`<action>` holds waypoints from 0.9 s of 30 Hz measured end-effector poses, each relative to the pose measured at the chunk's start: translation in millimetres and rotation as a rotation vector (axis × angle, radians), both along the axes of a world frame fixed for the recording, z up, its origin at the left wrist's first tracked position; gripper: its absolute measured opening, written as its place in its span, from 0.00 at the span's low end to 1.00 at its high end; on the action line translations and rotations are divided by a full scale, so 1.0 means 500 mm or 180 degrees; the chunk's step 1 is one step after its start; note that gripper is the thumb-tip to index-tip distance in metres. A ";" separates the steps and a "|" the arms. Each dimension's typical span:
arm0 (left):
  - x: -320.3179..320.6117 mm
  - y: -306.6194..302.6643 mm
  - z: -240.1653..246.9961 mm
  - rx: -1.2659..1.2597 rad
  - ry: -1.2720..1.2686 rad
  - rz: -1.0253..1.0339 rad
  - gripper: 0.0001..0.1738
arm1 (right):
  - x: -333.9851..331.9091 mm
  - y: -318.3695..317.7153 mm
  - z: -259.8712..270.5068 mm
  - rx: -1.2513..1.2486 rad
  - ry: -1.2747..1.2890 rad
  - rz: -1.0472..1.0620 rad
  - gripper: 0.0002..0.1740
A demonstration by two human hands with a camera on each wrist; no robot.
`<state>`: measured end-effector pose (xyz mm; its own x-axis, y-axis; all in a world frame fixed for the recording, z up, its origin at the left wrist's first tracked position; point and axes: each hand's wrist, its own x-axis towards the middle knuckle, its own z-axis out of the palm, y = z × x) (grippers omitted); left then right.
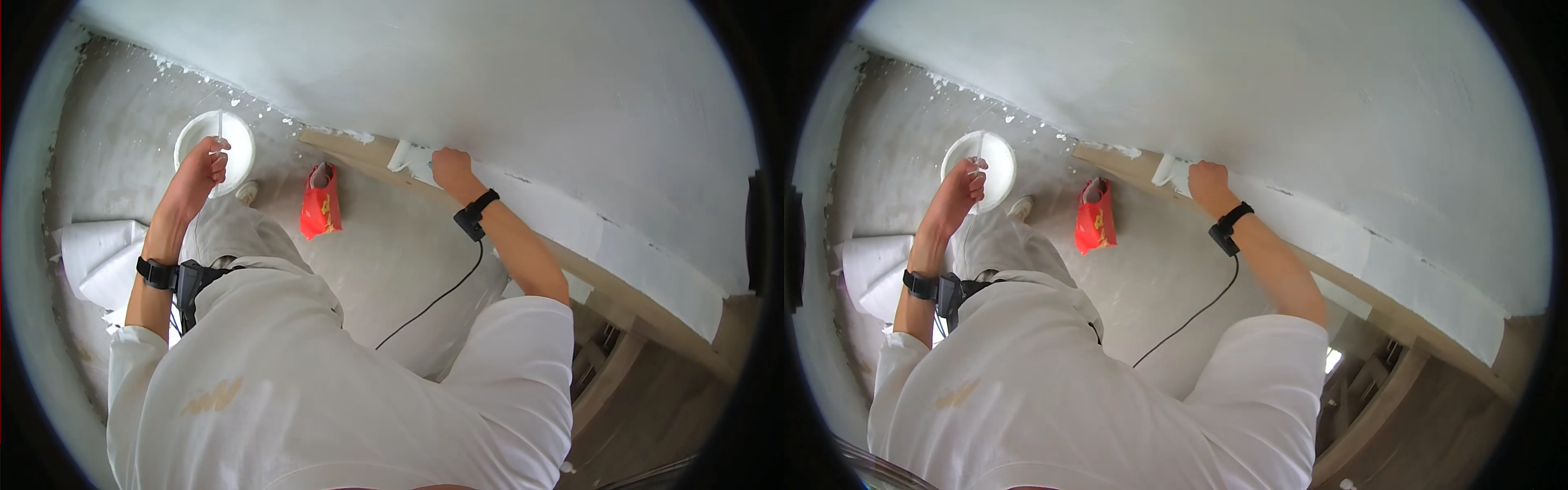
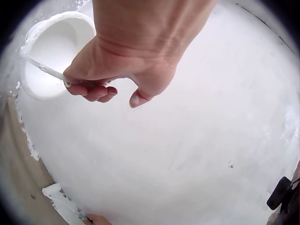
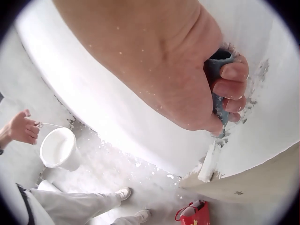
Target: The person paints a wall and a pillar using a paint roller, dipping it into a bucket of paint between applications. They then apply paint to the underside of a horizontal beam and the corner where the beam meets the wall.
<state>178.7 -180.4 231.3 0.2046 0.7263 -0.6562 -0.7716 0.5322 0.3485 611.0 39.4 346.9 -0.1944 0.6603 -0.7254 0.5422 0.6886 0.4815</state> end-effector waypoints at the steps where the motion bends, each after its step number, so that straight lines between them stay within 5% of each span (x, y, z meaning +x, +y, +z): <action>1: 0.001 -0.002 0.001 0.0003 -0.0016 0.0054 0.09 | 0.001 0.004 -0.019 -0.0024 0.0012 0.0056 0.09; 6: -0.001 0.001 0.001 -0.0059 0.0034 0.0191 0.09 | -0.024 0.031 -0.026 -0.0164 -0.0095 -0.0093 0.09; 15: -0.001 -0.002 -0.026 0.0020 -0.0039 0.0175 0.10 | -0.076 -0.009 0.273 0.0048 -0.0769 -0.0045 0.13; 19: 0.001 -0.005 -0.025 0.0062 -0.0035 0.0222 0.10 | -0.065 -0.022 0.239 0.0005 -0.0580 0.0066 0.13; 27: 0.003 -0.004 0.000 0.0137 -0.0047 0.0276 0.09 | -0.007 -0.063 -0.022 -0.0139 0.0041 0.0133 0.09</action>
